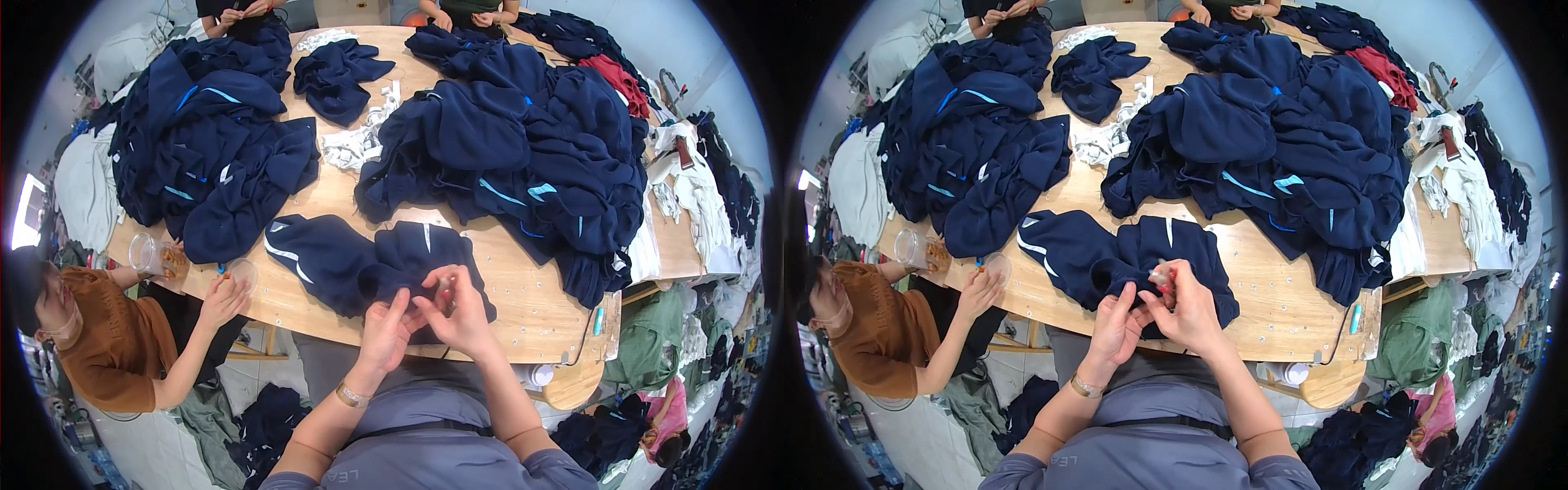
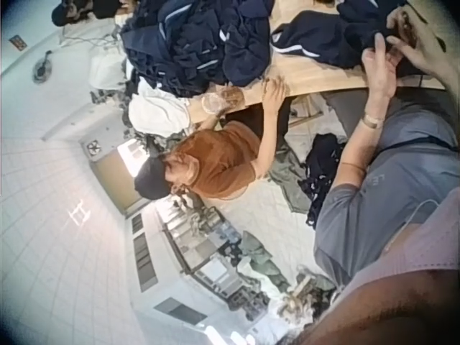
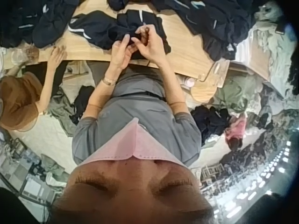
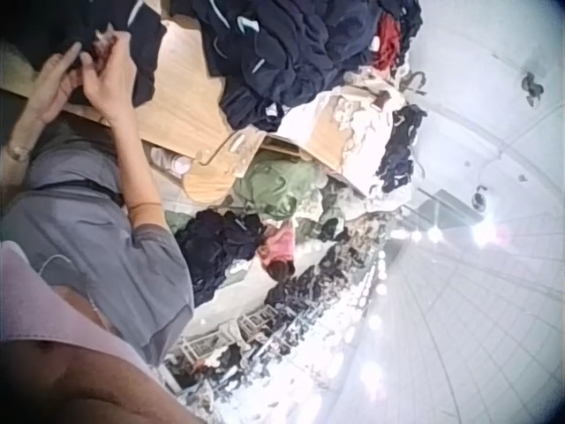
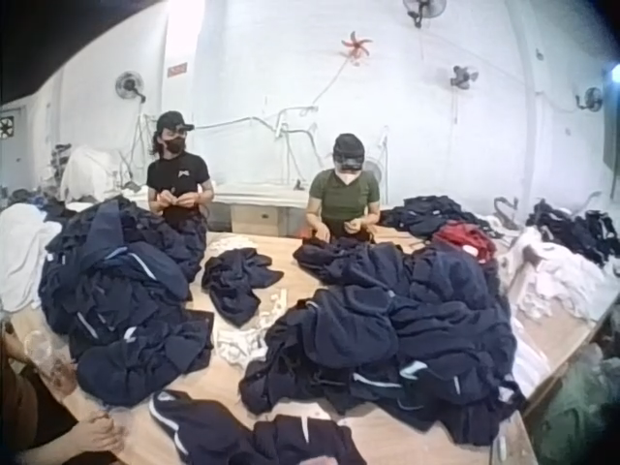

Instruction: Trimming excess threads and inspecting dark blue garments at a production table in a textile workshop.

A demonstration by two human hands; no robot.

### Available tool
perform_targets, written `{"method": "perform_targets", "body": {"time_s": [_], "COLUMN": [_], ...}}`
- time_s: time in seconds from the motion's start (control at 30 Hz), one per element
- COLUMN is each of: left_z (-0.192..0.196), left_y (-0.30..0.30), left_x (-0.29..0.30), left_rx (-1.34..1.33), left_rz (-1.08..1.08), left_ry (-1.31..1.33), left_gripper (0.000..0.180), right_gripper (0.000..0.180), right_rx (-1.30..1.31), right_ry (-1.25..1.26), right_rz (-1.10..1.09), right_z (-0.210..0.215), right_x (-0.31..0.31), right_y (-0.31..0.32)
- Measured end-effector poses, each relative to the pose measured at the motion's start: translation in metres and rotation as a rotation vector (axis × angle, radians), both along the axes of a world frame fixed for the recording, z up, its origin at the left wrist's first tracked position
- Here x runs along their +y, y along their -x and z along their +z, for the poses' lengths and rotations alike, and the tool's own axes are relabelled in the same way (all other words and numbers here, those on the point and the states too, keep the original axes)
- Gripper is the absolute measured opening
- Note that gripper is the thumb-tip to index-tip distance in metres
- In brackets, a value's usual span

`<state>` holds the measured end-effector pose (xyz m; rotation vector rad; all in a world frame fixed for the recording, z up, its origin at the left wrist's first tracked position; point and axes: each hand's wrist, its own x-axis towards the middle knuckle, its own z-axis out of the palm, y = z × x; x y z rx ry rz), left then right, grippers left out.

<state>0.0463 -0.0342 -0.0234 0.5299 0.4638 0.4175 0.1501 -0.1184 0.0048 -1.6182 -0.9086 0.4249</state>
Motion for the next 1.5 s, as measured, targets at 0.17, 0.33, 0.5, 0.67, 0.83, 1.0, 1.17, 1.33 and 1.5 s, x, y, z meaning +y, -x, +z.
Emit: {"method": "perform_targets", "body": {"time_s": [0.17, 0.33, 0.5, 0.67, 0.83, 1.0, 1.17, 1.33, 1.5], "left_z": [-0.011, 0.005, -0.001, 0.005, 0.004, 0.003, 0.001, 0.001, -0.003], "left_y": [0.006, 0.003, 0.001, 0.001, 0.003, 0.007, 0.01, 0.01, 0.012], "left_x": [0.006, 0.014, 0.017, 0.016, 0.015, 0.016, 0.018, 0.018, 0.02], "left_rx": [-0.041, -0.061, 0.05, 0.079, 0.1, 0.112, 0.14, 0.152, 0.126], "left_rz": [-0.025, -0.001, -0.014, -0.01, 0.0, -0.071, -0.103, -0.11, -0.168], "left_ry": [-0.044, 0.117, 0.138, 0.074, -0.027, -0.102, -0.14, -0.18, -0.23], "left_gripper": [0.026, 0.03, 0.031, 0.031, 0.038, 0.035, 0.035, 0.036, 0.037], "right_gripper": [0.024, 0.035, 0.036, 0.027, 0.031, 0.032, 0.032, 0.033, 0.034], "right_rx": [-0.205, 0.165, 0.309, -0.145, -0.557, -0.649, -0.691, -0.68, -0.629], "right_ry": [0.127, 0.215, 0.158, 0.329, 0.494, 0.491, 0.479, 0.506, 0.478], "right_rz": [0.049, 0.364, 0.358, -0.007, -0.003, 0.043, 0.099, 0.146, 0.185], "right_z": [-0.004, 0.014, 0.02, 0.009, -0.003, 0.0, 0.005, 0.009, 0.009], "right_x": [-0.003, -0.021, -0.027, -0.021, -0.023, -0.024, -0.022, -0.023, -0.022], "right_y": [0.005, 0.002, -0.002, -0.005, -0.009, -0.014, -0.017, -0.02, -0.022]}}
